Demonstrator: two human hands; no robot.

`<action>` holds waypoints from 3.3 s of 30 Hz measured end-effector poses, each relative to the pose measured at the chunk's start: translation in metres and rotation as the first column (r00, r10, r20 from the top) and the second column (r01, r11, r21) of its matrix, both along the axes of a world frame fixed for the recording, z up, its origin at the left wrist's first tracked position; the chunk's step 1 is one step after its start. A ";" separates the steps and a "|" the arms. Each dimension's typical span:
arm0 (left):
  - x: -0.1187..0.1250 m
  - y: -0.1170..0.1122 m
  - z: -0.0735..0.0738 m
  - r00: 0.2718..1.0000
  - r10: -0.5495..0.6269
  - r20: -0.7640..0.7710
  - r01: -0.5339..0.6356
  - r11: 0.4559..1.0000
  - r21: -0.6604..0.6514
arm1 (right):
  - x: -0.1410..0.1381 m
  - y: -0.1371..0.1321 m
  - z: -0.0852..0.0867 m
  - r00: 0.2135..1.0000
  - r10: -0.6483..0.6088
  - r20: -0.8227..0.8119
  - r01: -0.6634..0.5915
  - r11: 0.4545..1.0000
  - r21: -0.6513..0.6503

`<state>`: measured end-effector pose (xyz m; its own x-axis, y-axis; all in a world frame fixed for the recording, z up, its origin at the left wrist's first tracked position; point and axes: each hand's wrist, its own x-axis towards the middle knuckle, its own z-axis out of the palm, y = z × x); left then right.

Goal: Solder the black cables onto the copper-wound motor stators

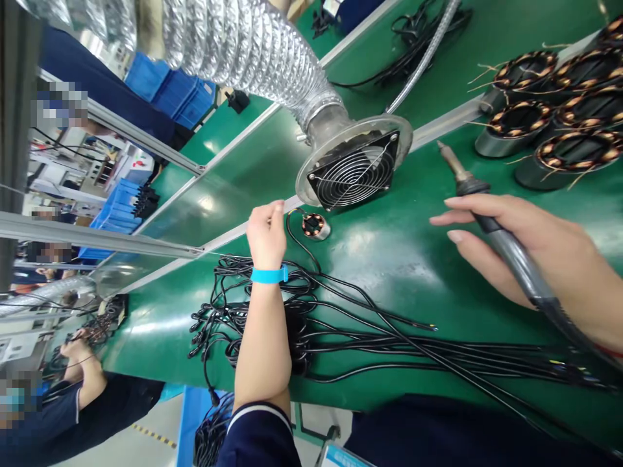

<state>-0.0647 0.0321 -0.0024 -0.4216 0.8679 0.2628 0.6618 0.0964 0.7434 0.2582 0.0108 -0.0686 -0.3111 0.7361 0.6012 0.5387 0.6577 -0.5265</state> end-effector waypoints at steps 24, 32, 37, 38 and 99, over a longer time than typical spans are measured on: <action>0.105 -0.042 -0.020 0.607 -0.585 0.538 0.785 0.548 -0.289 | -0.010 -0.003 0.006 0.972 0.234 -0.015 -0.233 0.972 0.011; 0.102 -0.035 -0.034 0.730 -0.533 0.428 0.674 0.458 -0.580 | 0.074 0.044 0.008 0.782 -0.353 0.513 0.336 0.933 0.129; 0.107 -0.035 -0.034 0.703 -0.271 0.658 0.688 0.493 -0.532 | 0.085 0.053 0.001 0.735 -0.334 0.591 0.339 0.935 0.107; 0.108 -0.034 -0.033 0.697 -0.217 0.683 0.672 0.529 -0.518 | 0.080 0.049 0.001 0.741 -0.316 0.593 0.302 0.945 0.126; 0.091 -0.031 -0.039 0.580 -0.569 0.583 0.814 0.434 -0.387 | 0.008 0.004 -0.014 0.953 0.200 0.229 -0.151 0.965 -0.216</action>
